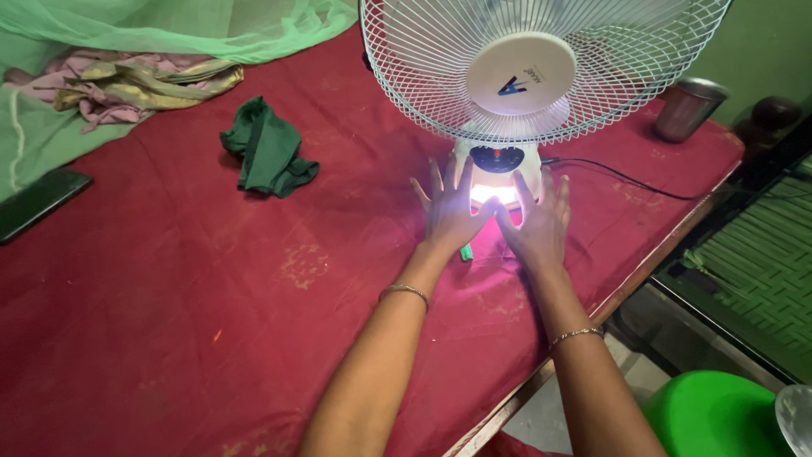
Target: The person adjusts the base of a white electric fan on a red bedsheet, then unplugs the fan from a wall socket. They wrap the power cord around the fan's neck and handle the fan's head and base while the cord is wrapped.
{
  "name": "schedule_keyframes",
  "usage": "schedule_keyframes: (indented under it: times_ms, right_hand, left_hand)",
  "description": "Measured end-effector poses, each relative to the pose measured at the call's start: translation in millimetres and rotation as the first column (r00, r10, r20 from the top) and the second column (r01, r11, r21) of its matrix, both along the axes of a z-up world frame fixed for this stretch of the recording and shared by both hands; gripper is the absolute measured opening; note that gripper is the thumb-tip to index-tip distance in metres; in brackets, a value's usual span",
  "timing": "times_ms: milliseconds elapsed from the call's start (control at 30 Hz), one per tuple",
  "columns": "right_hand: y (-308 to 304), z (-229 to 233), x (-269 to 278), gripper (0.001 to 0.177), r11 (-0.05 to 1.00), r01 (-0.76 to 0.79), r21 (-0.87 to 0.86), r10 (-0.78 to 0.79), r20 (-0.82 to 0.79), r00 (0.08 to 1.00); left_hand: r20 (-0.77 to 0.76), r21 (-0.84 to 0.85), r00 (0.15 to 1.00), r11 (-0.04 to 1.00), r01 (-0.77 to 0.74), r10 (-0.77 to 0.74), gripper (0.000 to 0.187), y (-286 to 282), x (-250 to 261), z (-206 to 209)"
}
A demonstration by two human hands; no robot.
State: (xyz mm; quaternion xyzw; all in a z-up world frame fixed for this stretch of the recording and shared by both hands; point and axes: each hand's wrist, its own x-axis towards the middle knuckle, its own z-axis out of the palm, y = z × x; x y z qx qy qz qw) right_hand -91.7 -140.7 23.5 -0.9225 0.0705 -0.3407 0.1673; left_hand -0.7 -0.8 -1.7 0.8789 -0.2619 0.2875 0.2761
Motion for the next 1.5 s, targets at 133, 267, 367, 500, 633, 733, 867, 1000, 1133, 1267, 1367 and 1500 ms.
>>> schedule_keyframes:
  times_ms: [133,267,367,500,633,733,867,1000,1133,1267,1367,1500]
  right_hand:
    - [0,-1,0,0.069,1.000,0.006,-0.004,-0.006,-0.011,1.000]
    - [1,1,-1,0.069,1.000,0.010,-0.003,-0.011,-0.021,1.000]
    - [1,2,-2,0.070,1.000,0.015,0.002,-0.015,-0.045,0.999]
    - [5,2,1,0.073,0.997,0.007,-0.074,-0.011,-0.041,0.999]
    - [7,2,7,0.079,0.933,-0.099,-0.346,0.103,-0.008,0.995]
    - [8,2,14,0.078,0.888,-0.158,-0.431,0.160,-0.032,0.987]
    - [8,4,23,0.075,0.898,-0.136,-0.419,0.149,-0.002,0.989]
    - [7,5,28,0.076,0.964,-0.094,-0.247,0.113,0.063,0.992]
    - [4,10,28,0.080,0.983,-0.111,-0.148,0.117,0.031,0.993]
    - [5,11,26,0.077,0.979,-0.139,-0.152,0.155,0.099,0.983]
    - [6,10,22,0.072,0.973,-0.135,-0.189,0.164,0.144,0.976]
    - [5,10,26,0.058,0.977,-0.057,-0.206,0.091,0.162,0.983]
  left_hand:
    - [-0.031,0.037,0.999,0.999,0.008,-0.007,0.086,2,-3,1]
    - [-0.063,0.087,0.998,0.996,0.016,-0.011,0.079,4,-7,4]
    - [-0.084,0.106,0.996,0.994,0.026,-0.017,0.080,4,-7,6]
    - [-0.101,0.104,0.995,0.994,0.012,-0.002,0.084,2,-3,5]
    - [-0.198,0.033,0.980,0.999,-0.012,0.018,0.080,-1,10,-1]
    - [-0.257,-0.094,0.966,0.995,-0.043,0.018,0.071,-4,19,-8]
    - [-0.352,-0.149,0.936,0.986,-0.071,0.015,0.065,-4,29,-12]
    - [-0.384,-0.158,0.923,0.985,-0.063,-0.002,0.061,-1,34,-12]
    - [-0.445,-0.149,0.895,0.983,-0.109,0.032,0.055,-1,36,-6]
    - [-0.460,-0.150,0.886,0.979,-0.139,0.055,0.056,1,32,-1]
    - [-0.370,-0.162,0.922,0.970,-0.182,0.111,0.067,10,30,4]
    - [-0.265,-0.287,0.944,0.918,-0.273,0.198,0.083,13,31,11]
